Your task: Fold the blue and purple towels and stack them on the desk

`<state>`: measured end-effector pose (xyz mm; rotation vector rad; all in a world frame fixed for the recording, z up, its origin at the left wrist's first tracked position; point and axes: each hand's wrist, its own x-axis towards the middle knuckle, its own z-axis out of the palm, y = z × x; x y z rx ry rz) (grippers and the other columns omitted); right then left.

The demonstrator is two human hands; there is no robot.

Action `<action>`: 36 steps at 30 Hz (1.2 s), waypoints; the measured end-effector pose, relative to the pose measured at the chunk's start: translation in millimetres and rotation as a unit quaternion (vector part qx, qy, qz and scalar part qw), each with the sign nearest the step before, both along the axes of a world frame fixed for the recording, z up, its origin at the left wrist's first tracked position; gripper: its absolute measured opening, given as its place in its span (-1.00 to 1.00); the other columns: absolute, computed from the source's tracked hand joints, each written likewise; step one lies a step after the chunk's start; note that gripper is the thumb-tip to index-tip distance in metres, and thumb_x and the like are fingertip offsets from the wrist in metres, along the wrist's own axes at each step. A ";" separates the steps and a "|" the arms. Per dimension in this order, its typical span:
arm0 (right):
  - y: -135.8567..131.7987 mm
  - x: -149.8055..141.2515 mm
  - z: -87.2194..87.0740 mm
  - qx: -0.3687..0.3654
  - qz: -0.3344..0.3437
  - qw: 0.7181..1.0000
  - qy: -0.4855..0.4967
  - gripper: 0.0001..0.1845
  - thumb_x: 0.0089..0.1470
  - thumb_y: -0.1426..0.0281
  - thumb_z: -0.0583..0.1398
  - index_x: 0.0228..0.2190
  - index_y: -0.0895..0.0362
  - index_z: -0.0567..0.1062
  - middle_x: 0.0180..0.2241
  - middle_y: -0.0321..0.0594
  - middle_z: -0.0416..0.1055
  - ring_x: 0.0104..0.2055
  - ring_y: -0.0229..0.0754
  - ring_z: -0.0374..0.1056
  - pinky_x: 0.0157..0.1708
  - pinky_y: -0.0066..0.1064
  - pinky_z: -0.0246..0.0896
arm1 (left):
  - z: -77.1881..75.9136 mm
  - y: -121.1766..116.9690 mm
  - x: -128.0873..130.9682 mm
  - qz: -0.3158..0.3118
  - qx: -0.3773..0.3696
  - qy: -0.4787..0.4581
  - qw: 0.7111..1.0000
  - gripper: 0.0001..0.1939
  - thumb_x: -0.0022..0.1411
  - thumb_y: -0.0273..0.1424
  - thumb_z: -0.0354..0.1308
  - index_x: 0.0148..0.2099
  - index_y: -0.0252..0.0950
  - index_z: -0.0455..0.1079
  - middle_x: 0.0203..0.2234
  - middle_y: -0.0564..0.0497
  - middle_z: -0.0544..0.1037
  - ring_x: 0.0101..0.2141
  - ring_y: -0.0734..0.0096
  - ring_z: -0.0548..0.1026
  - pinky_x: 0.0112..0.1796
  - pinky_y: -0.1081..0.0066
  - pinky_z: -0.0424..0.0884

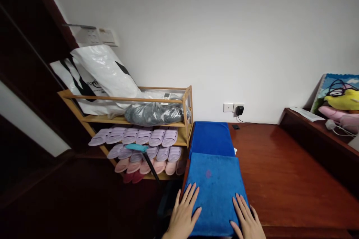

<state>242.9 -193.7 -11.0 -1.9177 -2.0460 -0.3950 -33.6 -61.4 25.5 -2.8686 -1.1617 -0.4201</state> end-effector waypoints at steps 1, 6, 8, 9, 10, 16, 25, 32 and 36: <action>-2.0 -0.4 1.3 0.015 0.006 1.000 -0.008 -0.24 0.10 0.05 0.07 0.25 -0.06 -0.05 0.18 -0.17 0.18 0.13 -0.05 0.25 -0.06 -0.24 0.30 | -0.4 -2.7 -3.0 -0.003 0.010 -0.002 1.000 -0.37 0.37 -0.21 -0.17 0.37 -0.11 -0.33 0.30 0.06 -0.01 0.24 0.18 0.05 0.14 0.05 0.09; -5.5 0.3 13.0 0.031 0.029 0.999 -0.023 -0.57 0.09 0.06 0.09 -0.06 -0.07 0.47 -0.08 -0.26 0.49 -0.12 -0.08 0.45 -0.23 -0.30 0.35 | -23.5 -15.9 -16.2 -0.026 0.051 -0.012 0.998 -0.27 0.28 -0.18 -0.02 0.37 -0.14 -0.27 0.27 0.04 0.08 0.19 0.15 0.16 0.09 0.13 0.16; -2.9 0.6 19.2 0.009 0.036 0.999 0.005 -0.70 0.13 0.12 0.06 -0.22 -0.11 0.54 -0.21 -0.32 0.55 -0.22 -0.12 0.47 -0.25 -0.32 0.34 | -38.9 -21.5 -20.2 -0.019 0.054 -0.016 0.998 -0.22 0.21 -0.16 0.06 0.37 -0.13 -0.21 0.25 0.01 0.13 0.16 0.10 0.21 0.07 0.09 0.18; -0.4 0.7 22.1 0.000 0.032 0.999 0.025 -0.71 0.15 0.16 0.05 -0.28 -0.12 0.55 -0.26 -0.33 0.56 -0.26 -0.15 0.47 -0.25 -0.32 0.33 | -44.7 -23.9 -21.9 -0.009 0.055 -0.019 0.998 -0.22 0.19 -0.15 0.08 0.36 -0.12 -0.16 0.24 0.00 0.17 0.15 0.08 0.24 0.06 0.06 0.18; 3.2 1.0 24.7 -0.006 0.022 0.999 0.046 -0.71 0.17 0.19 0.04 -0.31 -0.11 0.55 -0.29 -0.33 0.56 -0.28 -0.16 0.47 -0.24 -0.33 0.33 | -47.9 -25.3 -23.1 -0.006 0.054 -0.024 0.998 -0.24 0.18 -0.13 0.09 0.35 -0.11 -0.10 0.22 -0.01 0.21 0.13 0.06 0.26 0.06 0.05 0.19; 52.6 12.7 34.8 0.007 -0.051 0.987 0.153 -0.63 0.17 0.23 0.02 -0.02 -0.03 0.41 0.05 -0.20 0.38 0.03 -0.15 0.32 -0.01 -0.27 0.23 | -4.0 13.7 -8.2 0.053 0.016 -0.092 0.994 -0.62 0.34 -0.25 -0.08 0.15 -0.18 0.29 0.09 -0.08 0.39 0.07 0.15 0.33 0.07 0.05 0.16; 141.5 50.1 30.7 -0.096 -0.121 0.972 0.175 -0.56 0.13 0.36 -0.07 0.01 0.00 0.35 0.05 -0.10 0.34 0.10 -0.04 0.18 0.08 -0.04 -0.04 | 30.3 133.1 22.4 0.038 -0.084 -0.080 0.992 -0.69 0.28 -0.54 -0.01 -0.06 -0.11 0.44 -0.09 0.02 0.50 0.00 0.27 0.34 0.04 0.09 0.07; 158.6 72.5 29.6 -0.185 -0.134 0.952 0.202 -0.70 -0.24 0.41 0.16 -0.33 0.02 0.48 -0.27 -0.21 0.48 -0.12 0.02 0.33 -0.14 -0.07 0.10 | 23.4 156.6 19.5 0.069 -0.144 -0.055 0.986 -0.75 0.12 -0.43 0.22 -0.11 -0.14 0.44 -0.26 0.06 0.51 -0.11 0.24 0.37 -0.10 0.20 0.16; 161.4 80.4 39.5 -0.180 -0.108 0.954 0.212 -0.78 -0.18 0.32 0.13 -0.39 0.03 0.46 -0.23 -0.21 0.46 -0.06 -0.01 0.30 -0.09 -0.12 0.08 | 26.7 169.1 22.6 0.073 -0.161 -0.041 0.983 -0.94 0.08 -0.38 0.26 -0.34 -0.21 0.46 -0.35 0.08 0.50 -0.17 0.26 0.39 -0.15 0.26 0.18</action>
